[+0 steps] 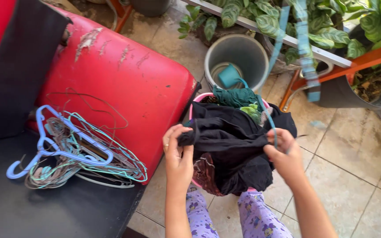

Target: The person takes clothes from a pink laundry basket, places each item on a hanger, and hangs them on a balcony railing. The person handles a black tank top, a patterned top, a black t-shirt, and a black long-sleeve shirt, spacing them out on the railing.

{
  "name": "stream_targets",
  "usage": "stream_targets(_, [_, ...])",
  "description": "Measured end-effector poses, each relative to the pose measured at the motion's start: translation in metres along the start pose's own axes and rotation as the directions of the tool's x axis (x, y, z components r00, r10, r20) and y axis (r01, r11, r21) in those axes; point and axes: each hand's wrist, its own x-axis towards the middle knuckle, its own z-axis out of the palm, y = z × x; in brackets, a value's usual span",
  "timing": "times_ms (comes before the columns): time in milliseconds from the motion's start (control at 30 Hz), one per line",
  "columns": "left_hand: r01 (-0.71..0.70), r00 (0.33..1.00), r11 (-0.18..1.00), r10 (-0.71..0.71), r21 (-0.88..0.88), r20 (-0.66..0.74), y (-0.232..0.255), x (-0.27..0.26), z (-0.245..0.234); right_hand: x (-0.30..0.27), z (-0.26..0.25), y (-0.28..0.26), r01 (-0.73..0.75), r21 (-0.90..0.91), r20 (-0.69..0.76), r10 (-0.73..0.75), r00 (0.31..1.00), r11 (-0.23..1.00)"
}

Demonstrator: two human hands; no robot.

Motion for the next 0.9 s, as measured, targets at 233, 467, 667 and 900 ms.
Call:
stream_targets(233, [0.103,0.995,0.994,-0.103,0.043,-0.02,0.041,0.002,-0.003,-0.024,-0.013,-0.051,0.05,0.007,-0.041,-0.049,0.998,0.999])
stream_targets(467, [-0.065,0.995,0.899,0.089,0.434,-0.035,0.089,0.013,-0.012,-0.05,-0.062,-0.098,0.189,0.142,0.018,-0.193,0.981,0.972])
stream_targets(667, [-0.256,0.967,0.698,0.197,0.669,0.164,0.15,0.026,-0.019,-0.078,-0.111,-0.161,0.212,0.067,0.195,-0.221,0.956,0.975])
stream_targets(900, [-0.33,0.918,0.688,0.076,0.646,0.389,0.254,0.035,-0.028,-0.11,-0.145,-0.239,-0.086,-0.355,0.224,0.174,0.959,0.931])
